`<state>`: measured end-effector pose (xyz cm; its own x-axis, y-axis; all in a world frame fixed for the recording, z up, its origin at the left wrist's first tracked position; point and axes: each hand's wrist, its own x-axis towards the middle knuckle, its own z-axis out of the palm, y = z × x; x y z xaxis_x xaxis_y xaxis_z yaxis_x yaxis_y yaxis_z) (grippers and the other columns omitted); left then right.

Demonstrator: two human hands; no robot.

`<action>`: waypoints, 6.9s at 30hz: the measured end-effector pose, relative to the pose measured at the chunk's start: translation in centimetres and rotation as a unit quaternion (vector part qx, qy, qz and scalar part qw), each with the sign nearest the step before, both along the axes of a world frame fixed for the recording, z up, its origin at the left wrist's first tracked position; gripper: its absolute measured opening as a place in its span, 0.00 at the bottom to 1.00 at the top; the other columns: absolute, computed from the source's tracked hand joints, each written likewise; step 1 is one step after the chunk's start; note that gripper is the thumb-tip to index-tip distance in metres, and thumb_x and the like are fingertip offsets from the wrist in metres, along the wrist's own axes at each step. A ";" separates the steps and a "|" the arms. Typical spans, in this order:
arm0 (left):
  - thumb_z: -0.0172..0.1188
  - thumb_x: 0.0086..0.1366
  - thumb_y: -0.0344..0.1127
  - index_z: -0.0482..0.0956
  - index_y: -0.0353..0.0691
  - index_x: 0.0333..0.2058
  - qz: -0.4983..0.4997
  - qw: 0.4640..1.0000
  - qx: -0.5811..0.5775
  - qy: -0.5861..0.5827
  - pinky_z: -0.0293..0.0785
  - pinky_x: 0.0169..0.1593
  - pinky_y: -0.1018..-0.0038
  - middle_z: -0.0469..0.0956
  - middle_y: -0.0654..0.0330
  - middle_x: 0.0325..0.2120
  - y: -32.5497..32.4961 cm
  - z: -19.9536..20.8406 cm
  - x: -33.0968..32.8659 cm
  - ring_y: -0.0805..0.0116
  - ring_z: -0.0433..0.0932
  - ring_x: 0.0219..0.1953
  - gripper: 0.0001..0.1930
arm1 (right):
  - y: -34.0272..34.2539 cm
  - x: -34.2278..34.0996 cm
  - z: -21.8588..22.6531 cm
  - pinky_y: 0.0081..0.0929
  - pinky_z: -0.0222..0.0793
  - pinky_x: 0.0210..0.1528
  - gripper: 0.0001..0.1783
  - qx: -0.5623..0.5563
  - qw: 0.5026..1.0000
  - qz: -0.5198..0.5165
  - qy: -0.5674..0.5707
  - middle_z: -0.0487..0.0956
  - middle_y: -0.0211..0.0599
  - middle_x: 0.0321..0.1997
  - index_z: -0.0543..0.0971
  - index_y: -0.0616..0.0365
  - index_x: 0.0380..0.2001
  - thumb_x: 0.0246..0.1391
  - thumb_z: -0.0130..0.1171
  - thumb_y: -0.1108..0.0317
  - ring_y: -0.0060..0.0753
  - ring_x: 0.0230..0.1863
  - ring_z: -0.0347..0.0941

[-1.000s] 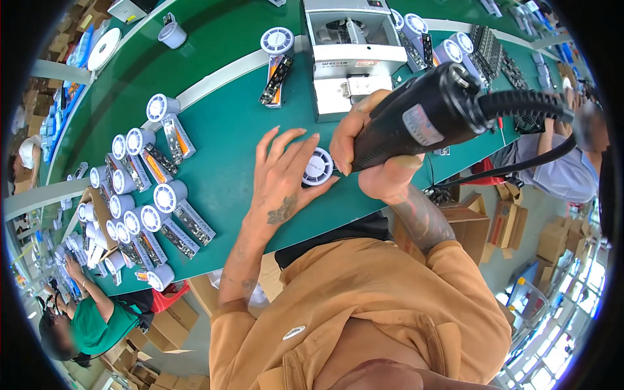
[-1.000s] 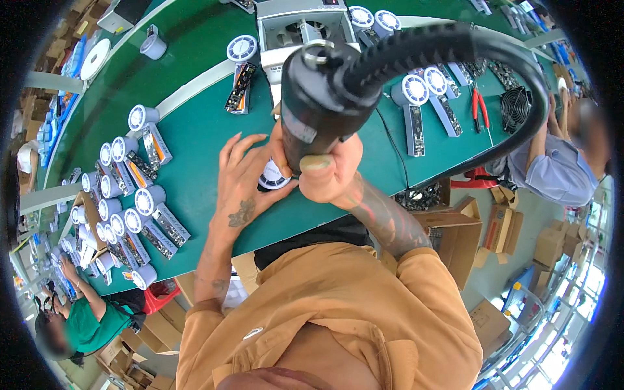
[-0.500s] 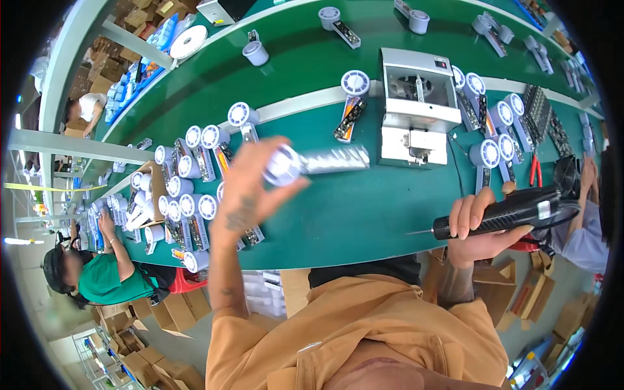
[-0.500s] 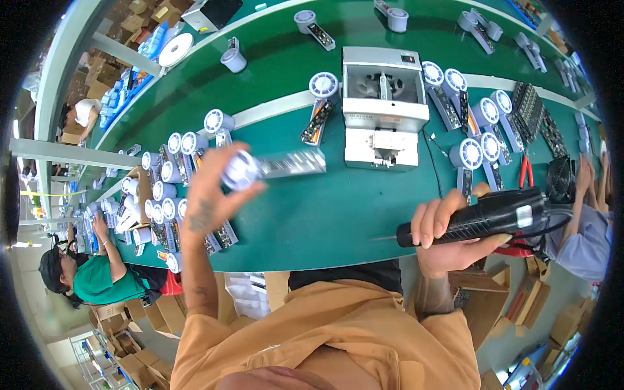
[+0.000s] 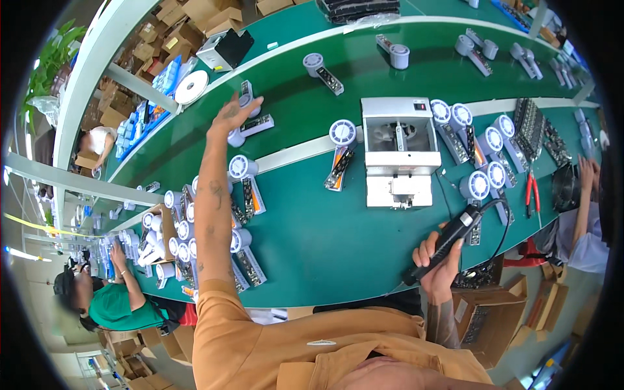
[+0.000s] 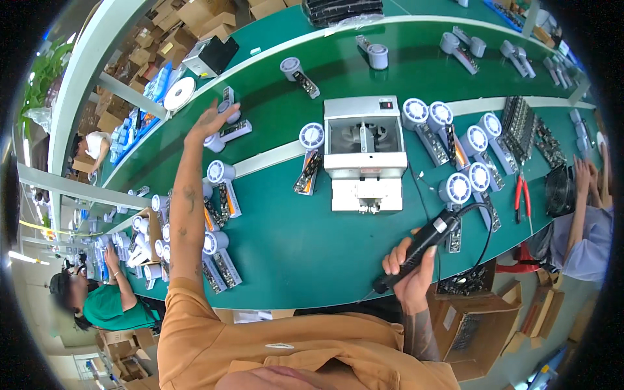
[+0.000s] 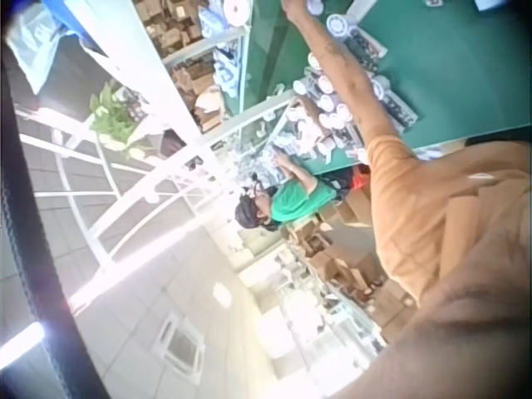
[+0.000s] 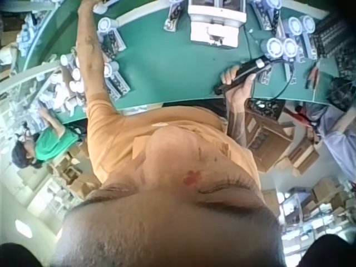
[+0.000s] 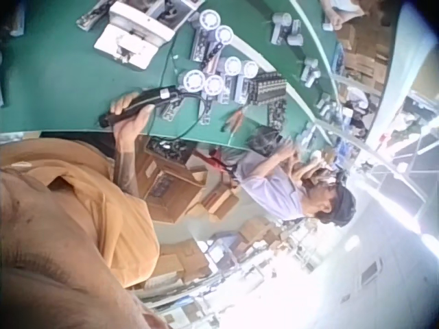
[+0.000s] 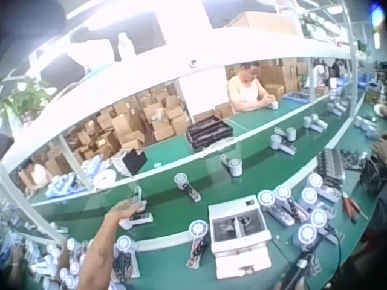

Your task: Assembling electronic components onto PCBs using an electric screwdriver.

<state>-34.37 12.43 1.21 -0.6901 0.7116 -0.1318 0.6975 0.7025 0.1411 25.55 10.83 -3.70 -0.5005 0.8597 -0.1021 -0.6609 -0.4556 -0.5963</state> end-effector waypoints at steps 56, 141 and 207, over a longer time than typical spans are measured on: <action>0.66 0.51 0.31 0.87 0.48 0.41 -0.469 0.835 0.287 -0.009 0.73 0.45 0.66 0.79 0.61 0.41 -13.0 -1.8 36.9 0.62 0.77 0.45 0.16 | 4.0 -6.8 7.9 0.28 0.61 0.15 0.45 0.381 0.903 -0.123 -0.155 0.66 0.36 0.18 0.60 0.65 0.56 0.59 0.51 0.30 0.29 0.11 0.62; 0.75 0.49 0.44 0.70 0.35 0.63 -0.329 0.890 0.313 -0.039 0.56 0.66 0.47 0.80 0.57 0.40 -13.8 -1.4 36.8 0.56 0.72 0.55 0.43 | 3.1 -11.2 10.0 0.22 0.62 0.17 0.41 0.447 0.878 -0.096 -0.141 0.71 0.39 0.18 0.63 0.73 0.53 0.65 0.49 0.36 0.25 0.13 0.66; 0.75 0.50 0.40 0.78 0.32 0.52 -0.356 0.873 0.324 -0.082 0.63 0.65 0.56 0.79 0.55 0.44 -13.5 -1.6 36.5 0.58 0.74 0.55 0.31 | -1.0 -11.1 7.5 0.22 0.66 0.19 0.45 0.381 0.919 -0.032 -0.100 0.72 0.35 0.19 0.66 0.68 0.40 0.52 0.59 0.27 0.25 0.16 0.68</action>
<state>2.10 -1.08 -0.42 -0.0522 0.9142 0.4020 0.8573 -0.1654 0.4875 14.40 9.88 3.83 -0.4826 0.7472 0.4569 -0.5152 0.1797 -0.8380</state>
